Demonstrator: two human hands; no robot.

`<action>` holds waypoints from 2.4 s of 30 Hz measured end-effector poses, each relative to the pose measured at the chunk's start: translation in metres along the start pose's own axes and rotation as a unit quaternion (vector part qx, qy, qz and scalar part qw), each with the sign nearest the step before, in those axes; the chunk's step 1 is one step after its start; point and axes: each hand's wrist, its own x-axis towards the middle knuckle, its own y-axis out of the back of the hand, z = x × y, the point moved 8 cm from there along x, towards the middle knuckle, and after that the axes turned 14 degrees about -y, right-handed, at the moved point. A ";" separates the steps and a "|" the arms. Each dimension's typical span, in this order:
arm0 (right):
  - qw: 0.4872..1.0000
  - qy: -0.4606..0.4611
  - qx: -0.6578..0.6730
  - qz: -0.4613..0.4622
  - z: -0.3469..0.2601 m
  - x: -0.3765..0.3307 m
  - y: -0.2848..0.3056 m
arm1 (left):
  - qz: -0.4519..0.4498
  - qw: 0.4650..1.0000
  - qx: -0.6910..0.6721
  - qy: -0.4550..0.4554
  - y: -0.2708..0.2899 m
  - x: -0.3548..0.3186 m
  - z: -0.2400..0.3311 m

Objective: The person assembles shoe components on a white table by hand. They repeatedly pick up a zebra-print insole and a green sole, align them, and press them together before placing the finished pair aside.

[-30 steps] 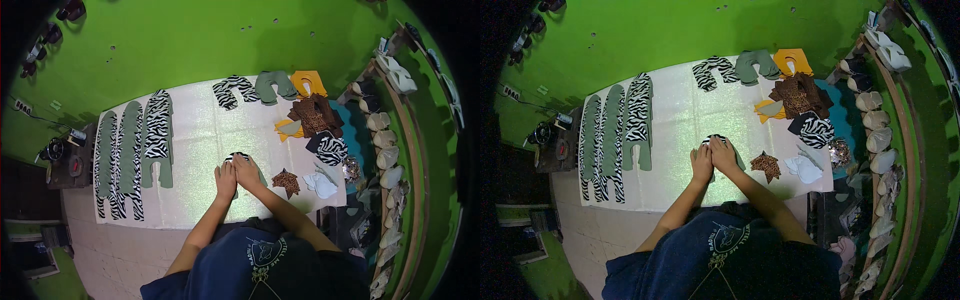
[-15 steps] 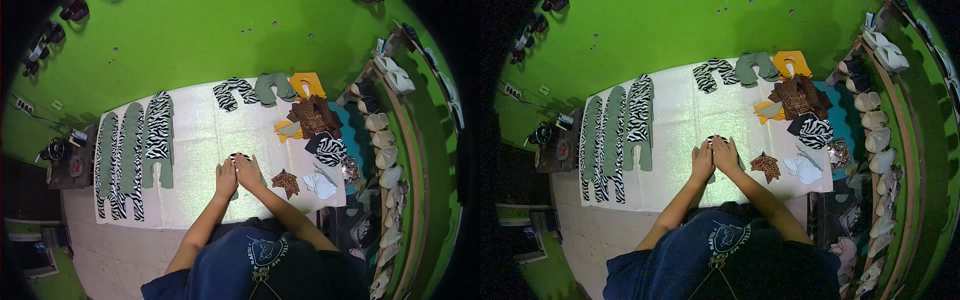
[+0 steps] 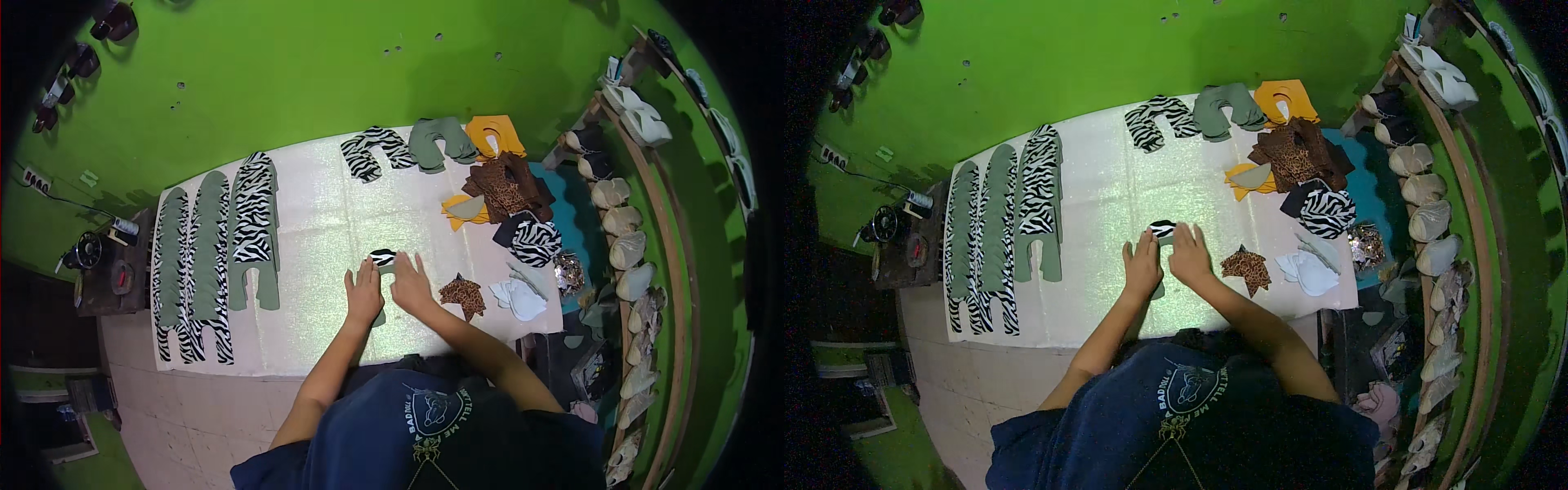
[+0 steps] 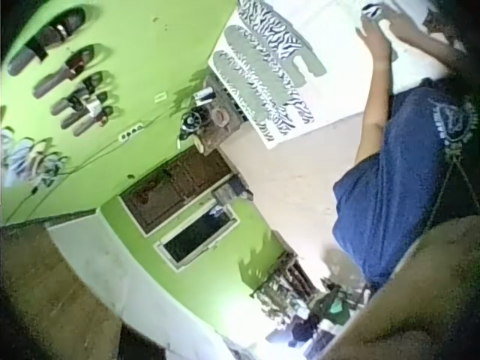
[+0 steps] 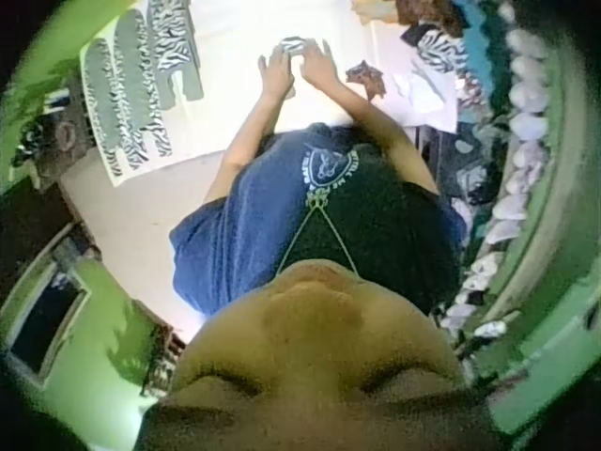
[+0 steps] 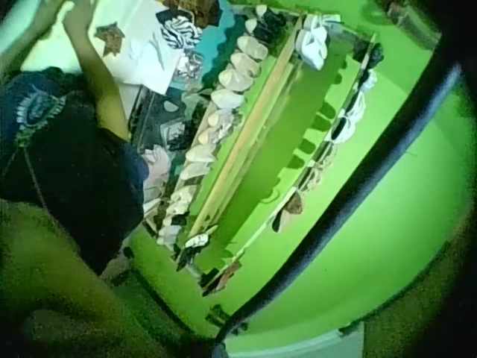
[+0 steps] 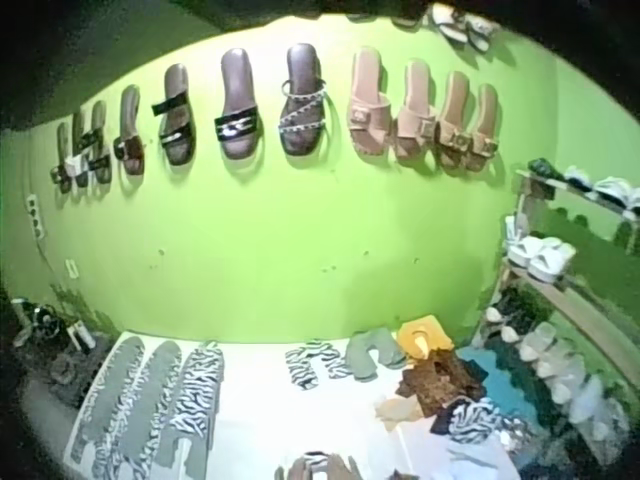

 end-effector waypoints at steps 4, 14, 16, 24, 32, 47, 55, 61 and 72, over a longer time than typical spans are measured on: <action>0.997 -0.013 0.077 0.024 -0.018 -0.002 -0.018 | 0.006 0.999 -0.032 -0.001 0.001 -0.001 0.000; 1.000 -0.005 0.007 -0.003 -0.008 -0.005 -0.005 | -0.003 1.000 -0.014 -0.014 0.010 -0.007 -0.006; 0.999 -0.013 0.029 0.013 0.000 -0.006 -0.003 | -0.005 1.000 -0.017 -0.019 0.010 -0.009 -0.008; 0.999 -0.016 0.022 0.024 0.012 -0.006 0.003 | -0.033 0.999 -0.030 -0.011 0.014 -0.010 -0.005; 0.996 0.007 0.090 0.002 -0.014 -0.010 0.000 | -0.029 0.999 -0.030 -0.014 0.015 -0.011 -0.003; 0.998 0.037 0.040 0.006 0.021 -0.026 0.002 | -0.004 0.999 -0.035 0.016 0.007 -0.013 0.000; 0.999 0.045 -0.006 -0.010 0.025 -0.035 -0.007 | -0.024 1.000 -0.012 0.009 0.003 -0.014 0.001; 0.999 0.043 -0.010 0.006 0.022 -0.034 -0.007 | -0.021 0.999 -0.017 0.023 0.003 -0.012 0.006; 0.998 0.034 0.058 -0.015 -0.012 -0.024 -0.014 | -0.032 0.997 -0.073 -0.002 -0.010 -0.018 0.014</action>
